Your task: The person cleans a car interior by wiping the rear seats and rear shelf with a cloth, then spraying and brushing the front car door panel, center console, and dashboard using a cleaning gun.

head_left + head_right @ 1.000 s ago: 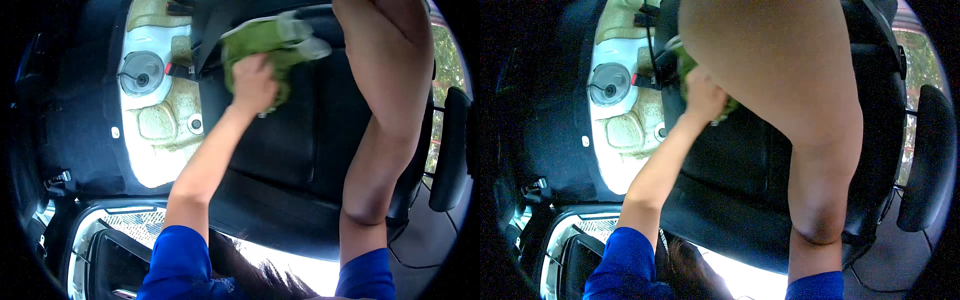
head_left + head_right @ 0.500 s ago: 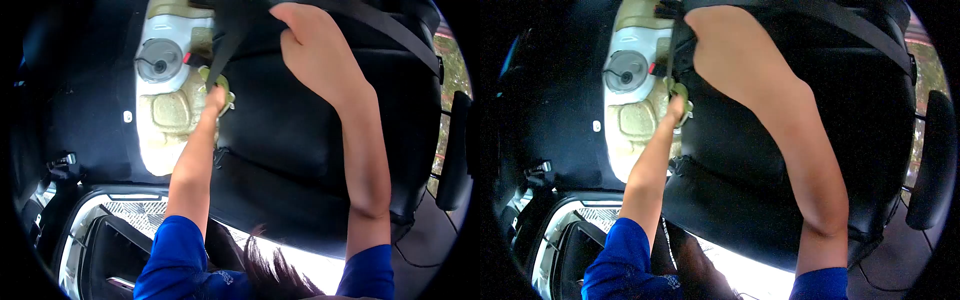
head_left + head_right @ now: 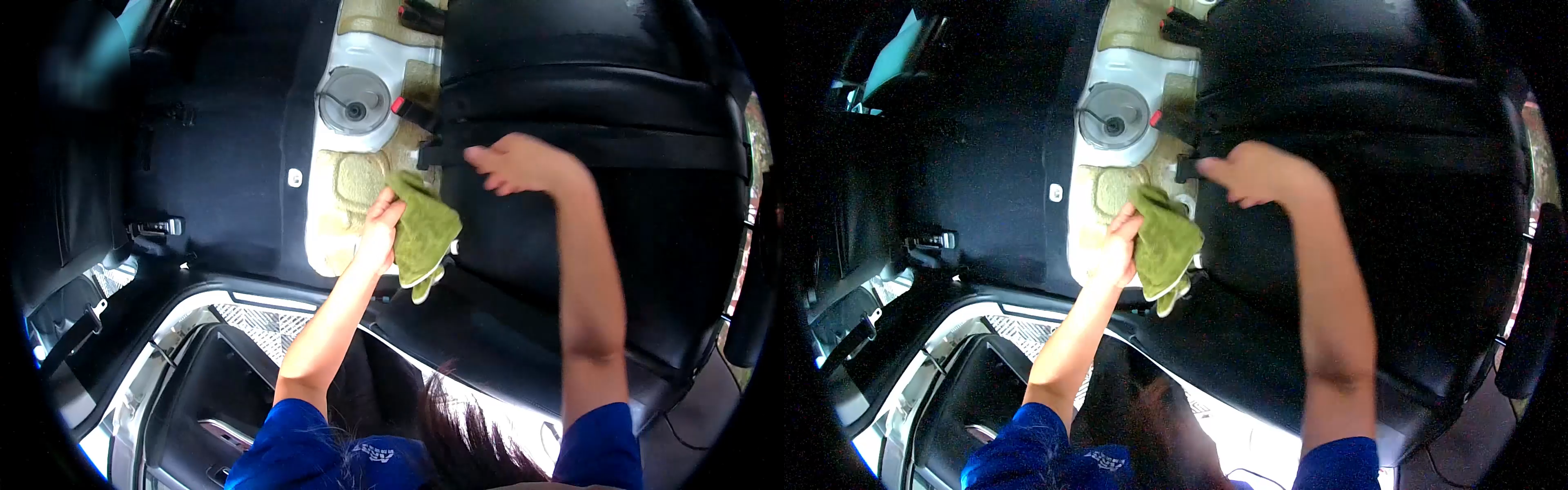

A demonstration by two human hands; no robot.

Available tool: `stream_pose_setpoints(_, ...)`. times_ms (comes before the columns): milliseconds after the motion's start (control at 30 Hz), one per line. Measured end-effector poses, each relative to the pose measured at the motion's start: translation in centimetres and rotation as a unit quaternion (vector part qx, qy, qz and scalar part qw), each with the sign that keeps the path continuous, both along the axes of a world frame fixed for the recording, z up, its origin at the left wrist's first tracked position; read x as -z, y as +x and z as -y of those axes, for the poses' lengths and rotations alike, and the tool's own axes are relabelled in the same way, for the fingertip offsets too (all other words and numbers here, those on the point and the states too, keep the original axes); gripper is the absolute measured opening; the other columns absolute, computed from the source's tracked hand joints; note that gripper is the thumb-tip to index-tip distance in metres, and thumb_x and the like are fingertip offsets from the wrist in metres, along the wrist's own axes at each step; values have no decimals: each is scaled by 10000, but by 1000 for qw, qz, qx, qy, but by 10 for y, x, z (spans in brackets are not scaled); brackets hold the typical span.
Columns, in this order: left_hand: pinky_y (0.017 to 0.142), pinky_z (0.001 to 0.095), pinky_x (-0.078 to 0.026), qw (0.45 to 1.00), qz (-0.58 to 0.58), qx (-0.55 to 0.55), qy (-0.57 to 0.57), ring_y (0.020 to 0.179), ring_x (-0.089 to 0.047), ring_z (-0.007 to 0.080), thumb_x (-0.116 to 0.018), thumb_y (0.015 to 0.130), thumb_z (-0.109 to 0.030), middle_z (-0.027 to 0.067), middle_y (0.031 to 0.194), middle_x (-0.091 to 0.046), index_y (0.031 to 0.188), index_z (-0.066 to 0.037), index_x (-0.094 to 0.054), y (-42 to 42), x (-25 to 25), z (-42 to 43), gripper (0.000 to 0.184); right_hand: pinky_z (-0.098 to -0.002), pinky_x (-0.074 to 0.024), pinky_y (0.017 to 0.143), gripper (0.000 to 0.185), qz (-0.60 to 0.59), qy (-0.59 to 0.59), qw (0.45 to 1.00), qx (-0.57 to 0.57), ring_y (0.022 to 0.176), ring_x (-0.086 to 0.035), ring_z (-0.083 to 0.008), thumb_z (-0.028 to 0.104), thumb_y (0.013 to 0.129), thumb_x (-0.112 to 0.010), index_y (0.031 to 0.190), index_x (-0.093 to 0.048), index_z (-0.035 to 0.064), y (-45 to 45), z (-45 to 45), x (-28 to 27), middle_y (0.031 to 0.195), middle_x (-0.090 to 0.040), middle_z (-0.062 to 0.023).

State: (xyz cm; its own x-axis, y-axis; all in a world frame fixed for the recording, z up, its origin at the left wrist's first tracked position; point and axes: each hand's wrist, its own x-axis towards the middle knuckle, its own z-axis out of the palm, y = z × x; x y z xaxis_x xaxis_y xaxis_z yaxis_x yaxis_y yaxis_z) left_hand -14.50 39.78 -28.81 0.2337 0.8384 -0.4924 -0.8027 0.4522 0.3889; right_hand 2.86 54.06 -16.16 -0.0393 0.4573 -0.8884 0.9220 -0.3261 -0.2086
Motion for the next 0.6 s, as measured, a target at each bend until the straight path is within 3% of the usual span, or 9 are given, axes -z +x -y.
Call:
stream_pose_setpoints(67,872,342,-482,999,-35,-4,1,1039,-590,217,-456,914,-141,127,1162,-593,1210,-57,-562,-9,-22,-17,326,-330,-509,781,735,-208,-30,975,77,909,-610,-182,654,885,-428,1137,-615,-10,-12,20,50,1071,-651,-112)
stream_pose_setpoints(100,853,345,-487,873,-429,146,178,1014,-602,215,-461,921,-162,135,1120,-614,1192,-80,-587,-20,-43,-29,310,-351,-514,820,649,-404,-73,879,242,959,-600,-176,588,931,-399,1201,-576,25,-22,36,82,1138,-626,-104)
stream_pose_setpoints(133,834,349,-493,550,-726,257,322,989,-614,213,-466,928,-183,144,1077,-635,1174,-102,-611,-28,-53,-40,297,-387,-518,861,561,-520,-110,751,391,979,-609,-197,523,964,-376,1245,-533,63,-31,50,98,1139,-624,-112)
stream_pose_setpoints(167,816,335,-491,573,-721,219,323,944,-625,195,-487,927,-201,134,1019,-655,1127,-114,-642,-41,-46,-53,267,-401,-516,889,490,-644,-244,605,399,1034,-604,-225,458,962,-432,1262,-506,77,-21,59,145,1157,-613,-118)
stream_pose_setpoints(200,798,322,-489,597,-710,176,330,900,-636,177,-508,927,-218,125,961,-674,1080,-126,-673,-57,-39,-73,244,-412,-493,927,456,-602,-183,606,488,1084,-586,-252,398,938,-502,1257,-512,72,-40,76,140,1192,-596,-126)
stream_pose_setpoints(267,761,263,-469,825,-516,11,230,819,-634,126,-562,907,-198,57,863,-693,983,-53,-690,-85,-9,-109,209,-440,-415,1009,479,-582,-246,515,579,1133,-552,-292,348,905,-556,1274,-504,46,-53,94,144,1241,-570,-137)
stream_pose_setpoints(467,870,491,-433,387,-910,134,65,1012,-578,371,-474,902,-352,207,1061,-624,1189,-55,-573,-182,176,-203,425,-413,-426,985,530,-577,23,437,689,1113,-555,-291,406,924,-478,1288,-482,20,-45,105,74,1254,-551,-161)
stream_pose_setpoints(567,889,482,-446,570,-821,22,-20,1085,-567,370,-370,934,-510,197,1161,-591,1303,-79,-469,-188,264,-227,576,-422,-428,972,518,-491,359,423,672,1140,-526,-298,405,951,-419,1300,-465,25,-36,96,-9,1277,-519,-155)
stream_pose_setpoints(600,845,462,-469,450,-867,112,-186,1027,-605,314,-381,928,-540,148,1142,-604,1333,-109,-439,-133,159,-217,595,-426,-418,981,529,-451,485,416,623,1155,-512,-299,418,959,-402,1312,-448,27,-29,92,-24,1284,-506,-153)
